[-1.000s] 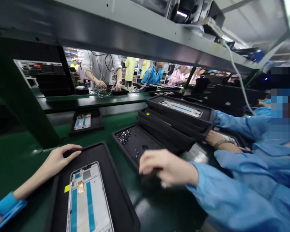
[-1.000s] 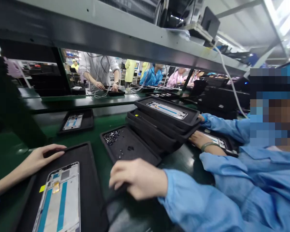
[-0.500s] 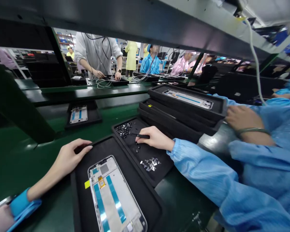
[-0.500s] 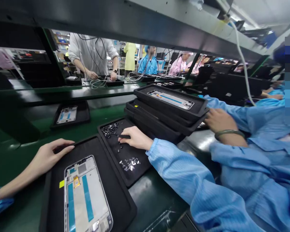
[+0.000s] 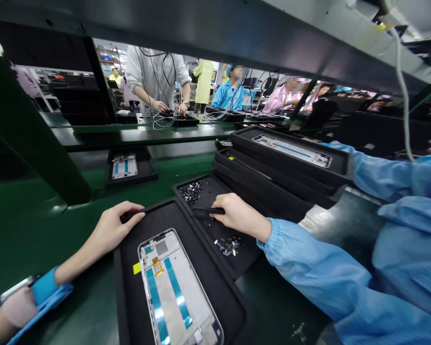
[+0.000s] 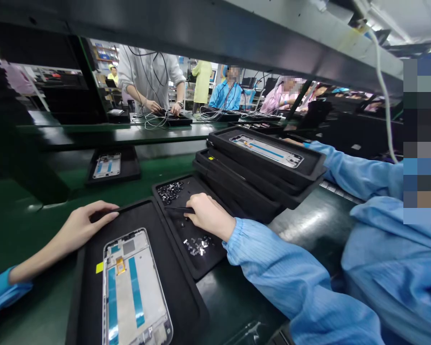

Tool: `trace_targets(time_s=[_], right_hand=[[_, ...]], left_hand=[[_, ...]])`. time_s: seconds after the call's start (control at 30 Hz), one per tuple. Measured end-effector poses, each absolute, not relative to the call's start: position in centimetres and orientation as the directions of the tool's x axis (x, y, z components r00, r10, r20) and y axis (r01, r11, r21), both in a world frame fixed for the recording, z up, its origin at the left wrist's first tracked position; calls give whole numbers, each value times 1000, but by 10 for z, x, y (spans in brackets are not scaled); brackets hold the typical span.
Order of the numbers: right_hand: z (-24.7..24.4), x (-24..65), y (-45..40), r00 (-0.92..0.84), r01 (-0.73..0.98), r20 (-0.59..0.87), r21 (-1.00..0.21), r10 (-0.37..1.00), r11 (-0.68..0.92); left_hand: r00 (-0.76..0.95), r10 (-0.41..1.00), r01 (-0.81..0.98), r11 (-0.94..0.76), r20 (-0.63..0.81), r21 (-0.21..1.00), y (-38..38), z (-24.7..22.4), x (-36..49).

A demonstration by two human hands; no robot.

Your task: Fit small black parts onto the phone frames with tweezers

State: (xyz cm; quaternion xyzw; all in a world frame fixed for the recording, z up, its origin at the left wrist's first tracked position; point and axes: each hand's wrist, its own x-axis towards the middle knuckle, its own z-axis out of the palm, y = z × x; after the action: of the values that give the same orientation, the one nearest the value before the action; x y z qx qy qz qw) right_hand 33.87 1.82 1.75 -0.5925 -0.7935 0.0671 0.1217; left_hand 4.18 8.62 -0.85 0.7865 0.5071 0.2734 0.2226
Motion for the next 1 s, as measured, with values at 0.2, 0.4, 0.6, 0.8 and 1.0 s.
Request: trace_targets(time_s=[0.2, 0.4, 0.6, 0.8, 1.0], right_hand=[[22, 329, 12, -230, 965, 92, -111, 969, 239], [25, 321, 12, -214, 976, 46, 59, 976, 211], [30, 321, 21, -135, 989, 8, -51, 991, 136], [29, 323, 20, -113, 985, 29, -129, 993, 116], [37, 314, 31, -322, 834, 180, -411, 930, 368]], left_hand=[[324, 921, 672, -385, 216, 633, 85, -6, 45], [330, 918, 668, -391, 219, 632, 85, -7, 46], [332, 912, 653, -407, 241, 639, 86, -10, 45], [363, 904, 659, -421, 227, 623, 87, -12, 44], [305, 836, 695, -522, 456, 495, 64, 1, 50]])
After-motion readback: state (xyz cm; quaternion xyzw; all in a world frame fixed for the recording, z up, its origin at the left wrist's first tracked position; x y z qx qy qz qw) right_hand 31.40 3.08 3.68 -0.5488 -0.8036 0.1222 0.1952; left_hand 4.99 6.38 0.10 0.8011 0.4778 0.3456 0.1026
